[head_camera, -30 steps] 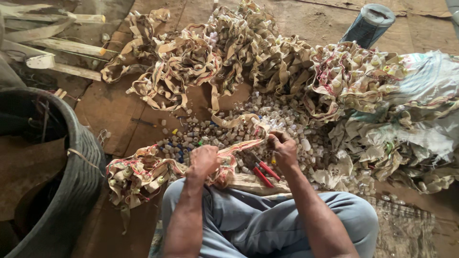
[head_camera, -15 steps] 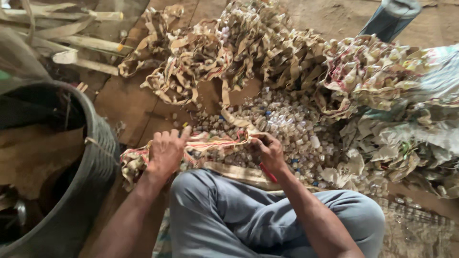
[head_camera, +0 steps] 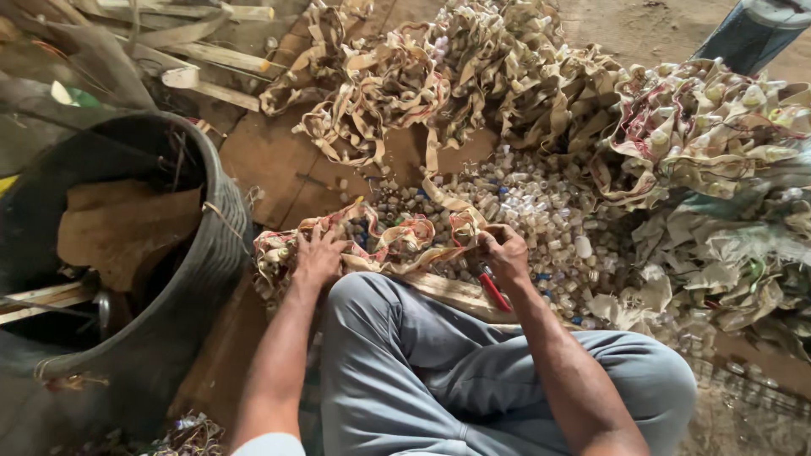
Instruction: The person sits on the floor and uses red-handled pliers to cut plastic caps off a long strip of connected plastic pieces. The person repeatedly pulls the strip, positions a cap, and snips it off, dropping the pieces onto a pile on the floor.
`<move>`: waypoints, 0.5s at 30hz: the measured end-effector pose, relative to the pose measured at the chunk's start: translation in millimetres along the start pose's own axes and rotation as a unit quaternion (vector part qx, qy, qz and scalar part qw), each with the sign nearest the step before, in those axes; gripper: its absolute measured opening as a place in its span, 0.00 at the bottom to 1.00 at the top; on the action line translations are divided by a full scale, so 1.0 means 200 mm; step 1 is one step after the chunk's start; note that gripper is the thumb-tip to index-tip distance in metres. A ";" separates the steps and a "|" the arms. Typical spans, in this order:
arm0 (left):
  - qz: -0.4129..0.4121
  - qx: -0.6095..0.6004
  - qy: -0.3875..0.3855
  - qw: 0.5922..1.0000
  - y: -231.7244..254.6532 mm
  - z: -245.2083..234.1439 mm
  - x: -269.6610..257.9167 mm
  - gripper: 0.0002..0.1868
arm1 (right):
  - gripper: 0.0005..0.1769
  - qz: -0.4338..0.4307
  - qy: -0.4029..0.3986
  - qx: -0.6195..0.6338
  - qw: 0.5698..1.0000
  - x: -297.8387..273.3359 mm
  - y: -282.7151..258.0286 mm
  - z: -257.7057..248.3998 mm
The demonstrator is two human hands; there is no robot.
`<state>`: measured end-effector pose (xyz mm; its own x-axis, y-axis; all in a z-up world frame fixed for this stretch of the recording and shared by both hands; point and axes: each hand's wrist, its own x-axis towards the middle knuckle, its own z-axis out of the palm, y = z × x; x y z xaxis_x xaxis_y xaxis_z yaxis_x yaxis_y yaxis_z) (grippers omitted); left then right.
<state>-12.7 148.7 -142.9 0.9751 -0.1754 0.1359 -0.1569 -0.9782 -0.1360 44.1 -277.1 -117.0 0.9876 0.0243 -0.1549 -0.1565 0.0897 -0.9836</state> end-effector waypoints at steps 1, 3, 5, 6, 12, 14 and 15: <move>-0.015 0.006 -0.024 1.000 0.00 0.01 0.00 0.18 | 0.11 -0.005 0.004 -0.028 1.000 -0.01 0.00 0.00; -0.047 0.017 -0.067 0.997 -0.01 -0.04 0.01 0.11 | 0.11 -0.022 0.013 -0.084 0.996 -0.03 -0.03 0.00; -0.106 0.021 -0.005 0.994 -0.06 -0.19 0.04 0.17 | 0.11 0.004 0.000 -0.014 1.000 -0.04 -0.08 0.02; -0.137 0.019 0.019 0.990 -0.04 -0.27 0.02 0.22 | 0.11 0.022 -0.006 0.017 1.000 -0.08 -0.09 0.02; -0.280 0.117 0.015 0.953 -0.15 -0.83 -0.31 0.25 | 0.11 0.001 -0.084 0.154 0.984 -0.13 -0.18 0.08; -0.272 0.198 -0.038 0.941 -0.18 -0.81 -0.41 0.20 | 0.11 -0.003 -0.094 0.083 0.992 -0.13 -0.15 0.13; -0.267 0.238 -0.063 0.932 -0.18 -0.76 -0.43 0.18 | 0.11 -0.006 -0.099 0.047 0.994 -0.13 -0.14 0.14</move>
<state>-115.1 182.8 -1.2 0.9092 0.3668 0.1968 0.4147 -0.7565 -0.5056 22.2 -251.8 -83.7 0.9698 0.2164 -0.1129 -0.1539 0.1831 -0.9710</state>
